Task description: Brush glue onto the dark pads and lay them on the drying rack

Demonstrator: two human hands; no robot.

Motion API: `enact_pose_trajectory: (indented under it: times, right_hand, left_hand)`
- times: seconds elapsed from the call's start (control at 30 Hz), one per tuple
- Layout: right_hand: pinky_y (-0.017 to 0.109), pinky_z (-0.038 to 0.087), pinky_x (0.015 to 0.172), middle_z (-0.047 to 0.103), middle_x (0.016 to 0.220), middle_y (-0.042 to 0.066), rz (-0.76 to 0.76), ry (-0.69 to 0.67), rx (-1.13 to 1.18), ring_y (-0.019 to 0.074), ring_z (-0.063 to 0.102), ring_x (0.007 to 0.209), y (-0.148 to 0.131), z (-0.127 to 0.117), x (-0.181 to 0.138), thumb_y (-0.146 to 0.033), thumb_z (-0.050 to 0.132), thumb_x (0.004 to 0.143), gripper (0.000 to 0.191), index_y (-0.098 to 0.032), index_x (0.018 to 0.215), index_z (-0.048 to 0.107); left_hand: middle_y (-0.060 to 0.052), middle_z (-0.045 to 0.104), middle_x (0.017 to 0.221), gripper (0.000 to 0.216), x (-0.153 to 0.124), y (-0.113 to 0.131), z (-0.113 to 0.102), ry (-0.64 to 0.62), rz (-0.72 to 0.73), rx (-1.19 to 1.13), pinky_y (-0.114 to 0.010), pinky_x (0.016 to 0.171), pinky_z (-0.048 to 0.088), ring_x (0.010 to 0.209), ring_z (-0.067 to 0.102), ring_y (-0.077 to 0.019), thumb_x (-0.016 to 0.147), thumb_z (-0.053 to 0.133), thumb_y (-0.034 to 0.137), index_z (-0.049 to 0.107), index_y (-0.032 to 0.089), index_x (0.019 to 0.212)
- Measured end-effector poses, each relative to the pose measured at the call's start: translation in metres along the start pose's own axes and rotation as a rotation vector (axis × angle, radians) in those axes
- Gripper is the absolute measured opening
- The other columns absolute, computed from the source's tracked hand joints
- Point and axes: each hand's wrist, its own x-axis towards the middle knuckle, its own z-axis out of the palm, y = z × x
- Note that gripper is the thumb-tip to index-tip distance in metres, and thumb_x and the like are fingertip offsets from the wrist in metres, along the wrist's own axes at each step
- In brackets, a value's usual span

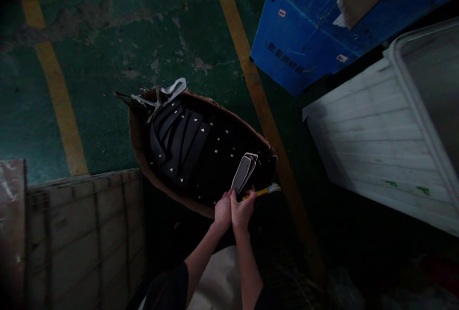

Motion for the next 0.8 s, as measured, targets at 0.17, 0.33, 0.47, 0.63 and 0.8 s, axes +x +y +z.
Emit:
enact_pose_trajectory:
  times: [0.17,0.33,0.47,0.63,0.8]
  right_hand:
    - [0.04,0.048,0.083,0.057,0.103,0.012,-0.066,-0.031,-0.017,0.0263,0.059,0.095,0.005,-0.003,0.002,-0.059,0.063,0.079,0.053,-0.02,0.109,0.043]
    - [0.042,0.048,0.085,0.056,0.115,0.017,-0.089,-0.086,0.04,0.0275,0.058,0.102,0.001,-0.021,-0.009,-0.061,0.064,0.078,0.051,-0.021,0.1,0.041]
    - [0.042,0.046,0.092,0.044,0.137,0.02,-0.119,-0.094,0.114,0.0276,0.054,0.116,-0.008,-0.053,-0.022,-0.052,0.062,0.083,0.04,-0.023,0.097,0.039]
    - [0.043,0.044,0.092,0.051,0.129,0.02,-0.181,-0.008,0.012,0.0304,0.053,0.117,-0.024,-0.095,-0.007,-0.057,0.059,0.083,0.041,-0.023,0.094,0.041]
    - [0.033,0.048,0.07,0.058,0.085,0.005,-0.183,-0.199,-0.029,0.0218,0.058,0.078,-0.067,-0.106,-0.014,-0.066,0.06,0.077,0.047,-0.022,0.088,0.046]
  left_hand:
    - [-0.018,0.068,0.099,0.035,0.001,0.002,0.001,-0.036,-0.066,0.046,-0.026,0.067,0.045,0.08,0.067,-0.021,0.095,0.035,0.017,0.063,0.007,0.114]
    - [-0.011,0.072,0.088,0.023,0.011,-0.008,-0.021,-0.088,-0.03,-0.035,-0.028,0.07,0.048,0.08,0.067,-0.0215,0.085,0.059,0.029,0.069,0.014,0.099]
    - [-0.006,0.073,0.083,0.033,0.003,-0.02,-0.045,-0.181,-0.009,-0.433,-0.027,0.066,0.05,0.076,0.067,-0.0202,0.063,0.079,0.029,0.07,0.013,0.091]
    - [-0.008,0.074,0.098,0.048,-0.062,-0.03,-0.075,-0.351,0.007,-1.05,-0.033,0.079,0.054,0.089,0.068,-0.0236,0.06,0.083,0.027,0.071,0.011,0.103]
    - [-0.01,0.073,0.101,0.052,-0.144,-0.034,-0.102,-0.323,-0.046,-1.279,-0.032,0.079,0.055,0.092,0.068,-0.0253,0.058,0.085,0.027,0.07,0.011,0.105]
